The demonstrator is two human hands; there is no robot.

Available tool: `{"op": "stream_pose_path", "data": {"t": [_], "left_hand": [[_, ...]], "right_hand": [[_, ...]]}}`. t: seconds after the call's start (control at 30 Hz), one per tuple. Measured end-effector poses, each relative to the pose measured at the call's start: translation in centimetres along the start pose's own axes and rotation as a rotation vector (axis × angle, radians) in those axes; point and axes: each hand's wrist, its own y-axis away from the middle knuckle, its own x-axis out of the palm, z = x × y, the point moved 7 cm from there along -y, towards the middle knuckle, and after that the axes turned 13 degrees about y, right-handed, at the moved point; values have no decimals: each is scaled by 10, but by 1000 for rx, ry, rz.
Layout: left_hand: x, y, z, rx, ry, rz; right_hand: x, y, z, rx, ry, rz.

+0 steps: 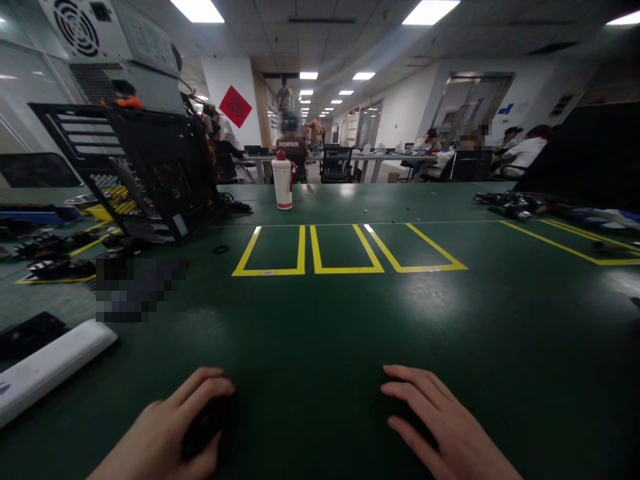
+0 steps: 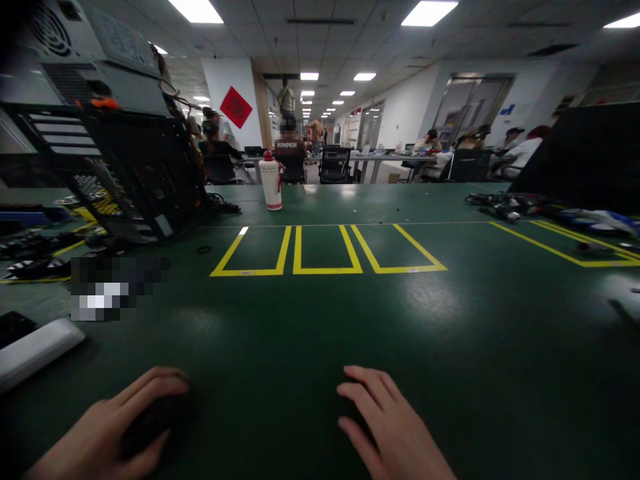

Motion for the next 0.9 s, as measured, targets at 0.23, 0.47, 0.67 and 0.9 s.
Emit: {"op": "stream_pose_path", "data": {"t": [0.23,0.47,0.67,0.9], "left_hand": [[40,-149,-76,138,190,144],[64,-212,-85,149,188,23],[65,-221,-76,131,285,48],[60,-207,-79,260,420,114]], "right_hand": [[5,-95,15,37,-512,181],[36,-180,-24,252,-995,96],[40,-185,-32,217,-1071,91],[20,-176,-22,69,-964,-42]]}}
